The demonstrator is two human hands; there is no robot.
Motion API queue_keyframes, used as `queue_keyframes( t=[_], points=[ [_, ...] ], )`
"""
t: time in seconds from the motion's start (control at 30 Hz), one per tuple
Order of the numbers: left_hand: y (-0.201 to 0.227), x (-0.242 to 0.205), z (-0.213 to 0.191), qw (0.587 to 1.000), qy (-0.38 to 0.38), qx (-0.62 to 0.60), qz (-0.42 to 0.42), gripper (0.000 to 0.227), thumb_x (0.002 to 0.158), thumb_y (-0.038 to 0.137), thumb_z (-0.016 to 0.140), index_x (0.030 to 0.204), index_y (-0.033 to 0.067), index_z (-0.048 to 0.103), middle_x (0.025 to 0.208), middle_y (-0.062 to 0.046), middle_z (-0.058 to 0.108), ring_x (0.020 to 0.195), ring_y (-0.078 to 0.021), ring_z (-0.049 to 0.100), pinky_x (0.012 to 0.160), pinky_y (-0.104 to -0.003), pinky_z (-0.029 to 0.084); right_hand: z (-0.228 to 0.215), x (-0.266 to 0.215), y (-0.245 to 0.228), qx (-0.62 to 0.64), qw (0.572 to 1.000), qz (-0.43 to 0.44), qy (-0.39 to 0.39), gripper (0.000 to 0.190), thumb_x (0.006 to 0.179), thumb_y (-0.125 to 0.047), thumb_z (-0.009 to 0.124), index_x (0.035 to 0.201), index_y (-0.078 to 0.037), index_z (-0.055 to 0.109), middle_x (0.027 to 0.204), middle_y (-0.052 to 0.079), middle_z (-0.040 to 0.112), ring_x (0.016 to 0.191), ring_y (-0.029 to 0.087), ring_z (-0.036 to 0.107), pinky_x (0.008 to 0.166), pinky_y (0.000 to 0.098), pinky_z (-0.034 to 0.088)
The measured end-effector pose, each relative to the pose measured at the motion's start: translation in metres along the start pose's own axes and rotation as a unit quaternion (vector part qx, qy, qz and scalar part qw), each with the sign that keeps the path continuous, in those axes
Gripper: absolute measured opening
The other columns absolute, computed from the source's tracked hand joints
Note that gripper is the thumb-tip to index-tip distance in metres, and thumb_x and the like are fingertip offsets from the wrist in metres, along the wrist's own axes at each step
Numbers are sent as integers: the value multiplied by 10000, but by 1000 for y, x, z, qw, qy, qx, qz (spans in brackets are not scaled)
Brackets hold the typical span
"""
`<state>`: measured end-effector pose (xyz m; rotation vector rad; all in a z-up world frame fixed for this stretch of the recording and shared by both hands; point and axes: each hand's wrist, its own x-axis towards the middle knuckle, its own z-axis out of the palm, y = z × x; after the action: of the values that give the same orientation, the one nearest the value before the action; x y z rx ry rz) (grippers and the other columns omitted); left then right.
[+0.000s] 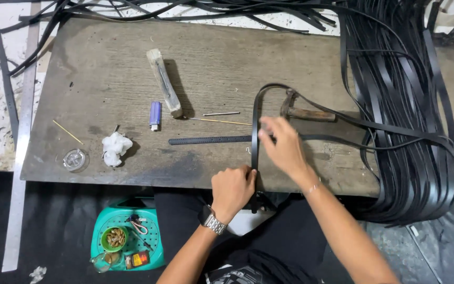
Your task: A person uses a hammer and a punch tool to secure metal rivets onto a black leather strap at a workshop table.
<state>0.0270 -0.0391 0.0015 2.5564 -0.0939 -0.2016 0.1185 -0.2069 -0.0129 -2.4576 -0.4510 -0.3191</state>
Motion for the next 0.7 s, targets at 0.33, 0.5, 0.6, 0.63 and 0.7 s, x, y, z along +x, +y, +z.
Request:
queue_keyframes(
  t=[0.33,0.5,0.6,0.63,0.7],
  points=[
    [-6,17,-19,999,-18,37,32,352,977,400,560,880,133,768,664,-164,718,694,-446,741,552,-460,552,-11,-56,-9,-124,987,-100,-26,344,957,-413,662,1236,-217,711,1296,64,600,1187,272,554,927,407,414],
    [-54,80,-20,961,231,90,127,67,923,114,714,959,84,763,888,-109,712,884,-330,690,716,-364,526,-11,-57,-9,-124,988,-86,-34,384,950,-453,649,1230,-197,704,1284,69,602,1207,274,542,948,430,402],
    [-81,119,-13,930,288,142,178,225,866,160,775,1080,114,722,1009,-67,671,1002,-277,620,807,-370,477,-13,-56,-10,-118,989,-80,-36,407,935,-444,658,1262,-203,680,1296,71,588,1215,285,533,935,439,409],
    [-81,126,-15,930,288,142,178,225,866,160,775,1080,114,722,1009,-67,671,1002,-277,620,807,-370,477,-14,-56,-10,-118,989,-81,-36,407,935,-444,658,1262,-203,680,1296,71,588,1215,285,533,935,439,409],
    [-82,141,-19,949,200,163,182,195,898,268,751,1083,213,718,1012,27,657,1033,-198,582,839,-338,426,-15,-55,-8,-109,990,-80,-49,441,914,-462,664,1283,-221,665,1306,60,576,1215,282,526,938,446,399]
  ],
)
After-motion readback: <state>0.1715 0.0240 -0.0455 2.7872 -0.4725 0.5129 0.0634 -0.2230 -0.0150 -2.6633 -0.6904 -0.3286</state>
